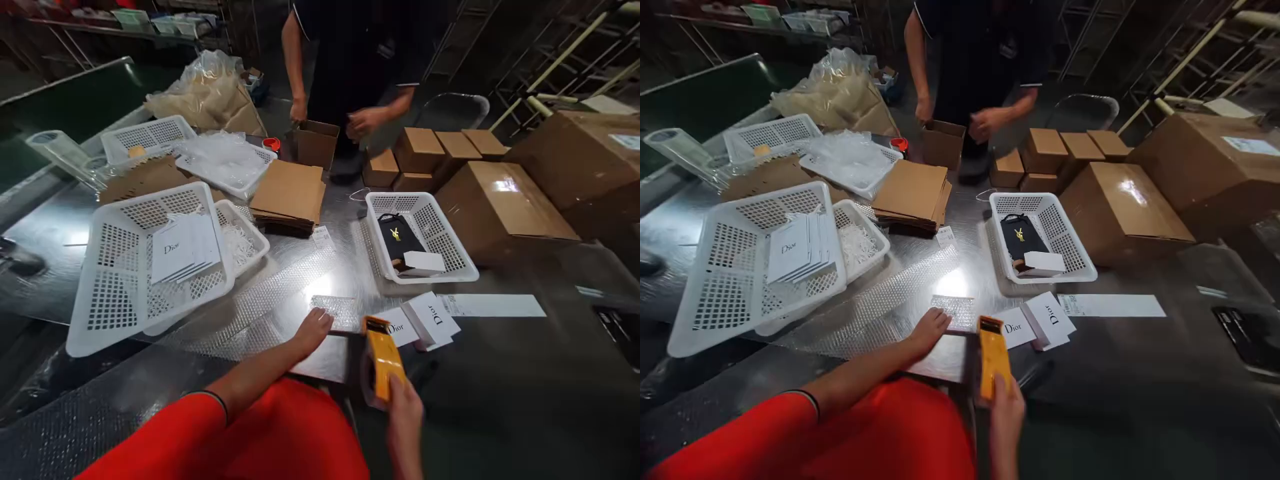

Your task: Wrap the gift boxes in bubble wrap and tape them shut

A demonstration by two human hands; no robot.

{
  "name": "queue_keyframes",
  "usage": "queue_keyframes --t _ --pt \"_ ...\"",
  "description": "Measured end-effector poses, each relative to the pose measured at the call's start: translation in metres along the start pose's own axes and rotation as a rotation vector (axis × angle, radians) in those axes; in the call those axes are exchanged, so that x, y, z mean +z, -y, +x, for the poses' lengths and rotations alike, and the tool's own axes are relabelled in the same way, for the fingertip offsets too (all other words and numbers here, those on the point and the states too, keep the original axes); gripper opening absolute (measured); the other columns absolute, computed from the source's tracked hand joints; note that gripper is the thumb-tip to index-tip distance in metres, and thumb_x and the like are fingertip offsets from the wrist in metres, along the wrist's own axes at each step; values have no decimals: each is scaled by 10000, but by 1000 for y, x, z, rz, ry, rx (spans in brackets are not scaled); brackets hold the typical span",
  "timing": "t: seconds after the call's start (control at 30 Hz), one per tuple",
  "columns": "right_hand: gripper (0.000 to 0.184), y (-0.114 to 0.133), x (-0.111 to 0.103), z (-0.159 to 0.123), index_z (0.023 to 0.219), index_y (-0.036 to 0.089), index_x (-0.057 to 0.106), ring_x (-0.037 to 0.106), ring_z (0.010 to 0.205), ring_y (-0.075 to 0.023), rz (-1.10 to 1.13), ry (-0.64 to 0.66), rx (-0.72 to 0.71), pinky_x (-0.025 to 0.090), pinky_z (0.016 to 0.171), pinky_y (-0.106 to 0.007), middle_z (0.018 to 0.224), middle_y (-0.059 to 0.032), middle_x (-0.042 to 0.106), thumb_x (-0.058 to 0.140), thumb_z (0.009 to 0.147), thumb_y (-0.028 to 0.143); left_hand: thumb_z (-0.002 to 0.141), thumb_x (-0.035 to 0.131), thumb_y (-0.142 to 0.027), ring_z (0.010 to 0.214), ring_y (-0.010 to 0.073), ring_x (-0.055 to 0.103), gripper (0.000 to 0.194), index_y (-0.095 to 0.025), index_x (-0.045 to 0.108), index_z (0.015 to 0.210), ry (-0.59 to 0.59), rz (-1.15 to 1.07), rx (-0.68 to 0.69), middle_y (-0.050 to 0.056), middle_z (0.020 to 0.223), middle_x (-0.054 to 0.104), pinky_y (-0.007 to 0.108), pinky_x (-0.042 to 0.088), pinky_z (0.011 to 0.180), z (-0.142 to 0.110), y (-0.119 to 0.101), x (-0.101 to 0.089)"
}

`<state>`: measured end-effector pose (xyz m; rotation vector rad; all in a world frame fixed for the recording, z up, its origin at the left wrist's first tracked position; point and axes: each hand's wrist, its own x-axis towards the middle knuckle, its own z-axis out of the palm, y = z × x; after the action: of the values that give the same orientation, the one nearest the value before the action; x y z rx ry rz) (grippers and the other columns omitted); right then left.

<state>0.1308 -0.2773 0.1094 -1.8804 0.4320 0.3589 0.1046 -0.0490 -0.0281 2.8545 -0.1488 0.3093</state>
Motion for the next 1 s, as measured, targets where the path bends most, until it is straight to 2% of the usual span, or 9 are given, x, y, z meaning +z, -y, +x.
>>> queue_keyframes --t 0.1,0.23,0.33,0.37,0.5,0.63,0.73,0.87,1.0 --pt "597 32 68 15 765 194 651 623 617 -235 -90 42 -90 506 537 -344 664 -73 680 555 608 763 988 493 -113 1065 244 638 170 -154 630 1078 -31 -42 17 85 975 694 434 526 952 3 2 5" --pt "586 38 99 28 606 221 595 567 579 -225 -245 78 -173 463 534 -350 584 -89 625 481 601 796 972 530 -142 984 236 662 116 -170 624 911 13 -74 -7 73 919 692 419 534 910 7 2 0" --pt "592 25 97 25 625 215 608 574 600 -235 -266 90 -156 461 551 -359 617 -101 637 479 615 793 936 574 -160 974 252 670 78 -165 622 997 103 -113 -81 97 1000 699 426 537 881 9 2 -11" --pt "596 22 96 25 627 215 608 576 609 -240 -272 86 -151 459 555 -360 621 -102 637 475 615 797 916 605 -181 1016 266 668 161 -158 614 1075 124 -123 -103 117 1075 697 433 533 896 11 2 -15" --pt "577 20 99 29 599 222 596 578 630 -237 -267 95 -128 459 564 -352 613 -97 632 508 609 792 796 752 -317 1374 358 490 834 -103 340 1488 150 -126 -176 231 1490 496 529 382 1138 20 8 -29" --pt "633 15 95 20 645 196 623 590 619 -234 -208 132 -76 477 542 -349 615 -87 632 531 622 822 710 811 -378 1409 369 460 1168 -11 111 1570 268 -110 -181 286 1474 502 520 243 1230 35 16 -38" --pt "701 -15 74 -12 677 179 650 601 596 -244 -180 153 -8 481 504 -352 632 -88 648 536 606 866 707 812 -400 1368 362 505 1169 -8 133 1574 340 -84 -177 280 1414 560 507 256 1223 40 14 -42" --pt "704 -73 43 -57 656 195 688 597 554 -253 -163 167 89 478 485 -356 573 -65 641 569 585 885 746 788 -390 1378 382 475 922 -97 372 1514 443 -18 -125 254 1461 528 537 294 1182 43 11 -52" --pt "644 -81 47 -56 682 221 698 615 552 -260 -98 178 95 500 492 -366 594 -55 660 565 630 849 749 778 -493 1187 356 619 672 -121 636 1290 586 -62 -60 196 1230 691 459 432 1059 76 42 -72"
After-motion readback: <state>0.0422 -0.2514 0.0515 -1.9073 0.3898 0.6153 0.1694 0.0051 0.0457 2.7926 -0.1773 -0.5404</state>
